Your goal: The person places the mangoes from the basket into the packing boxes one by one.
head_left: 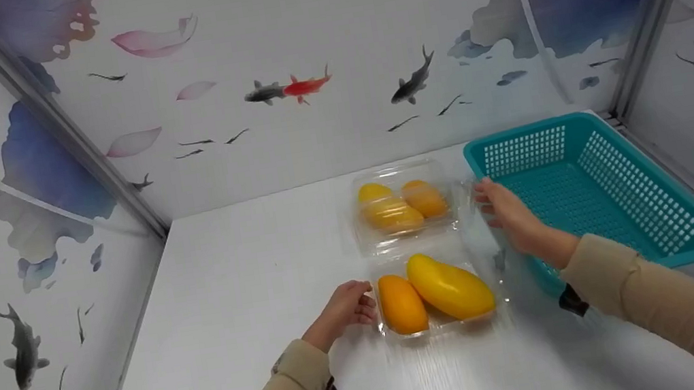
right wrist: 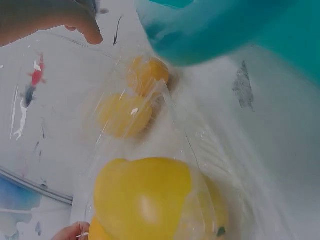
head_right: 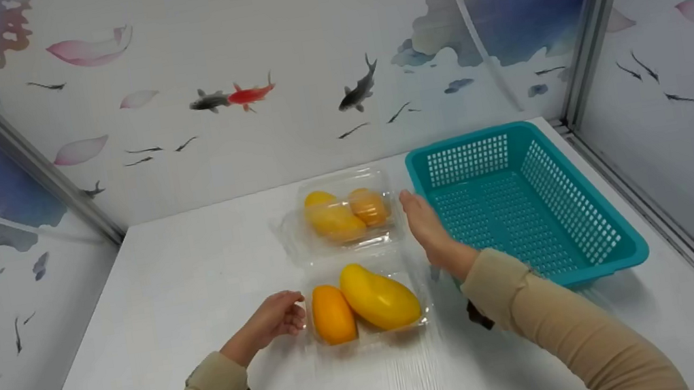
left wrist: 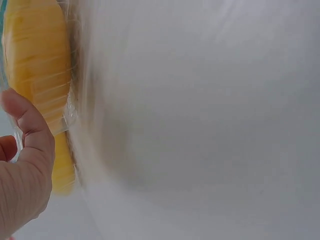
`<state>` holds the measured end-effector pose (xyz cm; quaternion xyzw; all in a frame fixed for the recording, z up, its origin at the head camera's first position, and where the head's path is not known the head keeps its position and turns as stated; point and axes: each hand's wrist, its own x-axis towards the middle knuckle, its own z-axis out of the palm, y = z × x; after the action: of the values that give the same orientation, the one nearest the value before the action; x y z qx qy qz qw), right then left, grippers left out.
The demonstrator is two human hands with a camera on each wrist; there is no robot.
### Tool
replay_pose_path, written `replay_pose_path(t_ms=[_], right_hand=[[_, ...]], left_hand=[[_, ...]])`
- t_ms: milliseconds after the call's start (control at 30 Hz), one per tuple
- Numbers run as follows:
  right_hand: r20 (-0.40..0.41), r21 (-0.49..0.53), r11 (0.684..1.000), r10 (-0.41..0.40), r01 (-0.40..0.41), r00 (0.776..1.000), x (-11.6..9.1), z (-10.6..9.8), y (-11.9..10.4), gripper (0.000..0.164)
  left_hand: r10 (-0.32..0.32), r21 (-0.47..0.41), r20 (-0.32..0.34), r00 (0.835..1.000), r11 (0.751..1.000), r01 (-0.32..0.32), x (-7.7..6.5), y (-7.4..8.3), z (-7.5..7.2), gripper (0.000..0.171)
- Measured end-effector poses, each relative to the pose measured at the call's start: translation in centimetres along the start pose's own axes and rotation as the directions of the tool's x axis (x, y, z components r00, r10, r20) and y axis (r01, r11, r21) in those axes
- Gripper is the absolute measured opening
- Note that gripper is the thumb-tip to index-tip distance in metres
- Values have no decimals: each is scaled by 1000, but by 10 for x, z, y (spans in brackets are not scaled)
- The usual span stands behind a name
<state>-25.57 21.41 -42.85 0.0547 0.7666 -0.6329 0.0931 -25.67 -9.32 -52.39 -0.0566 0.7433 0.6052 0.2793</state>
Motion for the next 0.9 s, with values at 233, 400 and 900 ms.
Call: replay_pose_path(t_ms=[233, 400, 900], right_hand=[[21, 21, 1000, 1, -2, 1000, -27, 4, 13, 70], [24, 1, 1000, -15, 15, 1000, -46, 7, 26, 70], [60, -5, 1000, -18, 18, 998, -77, 7, 64, 60]], left_hand=[[-24, 35, 83, 996, 999, 21, -16, -4, -6, 43], [-57, -4, 153, 987, 998, 58, -26, -11, -7, 51], [-72, -50, 235, 969, 995, 86, -42, -21, -8, 67]])
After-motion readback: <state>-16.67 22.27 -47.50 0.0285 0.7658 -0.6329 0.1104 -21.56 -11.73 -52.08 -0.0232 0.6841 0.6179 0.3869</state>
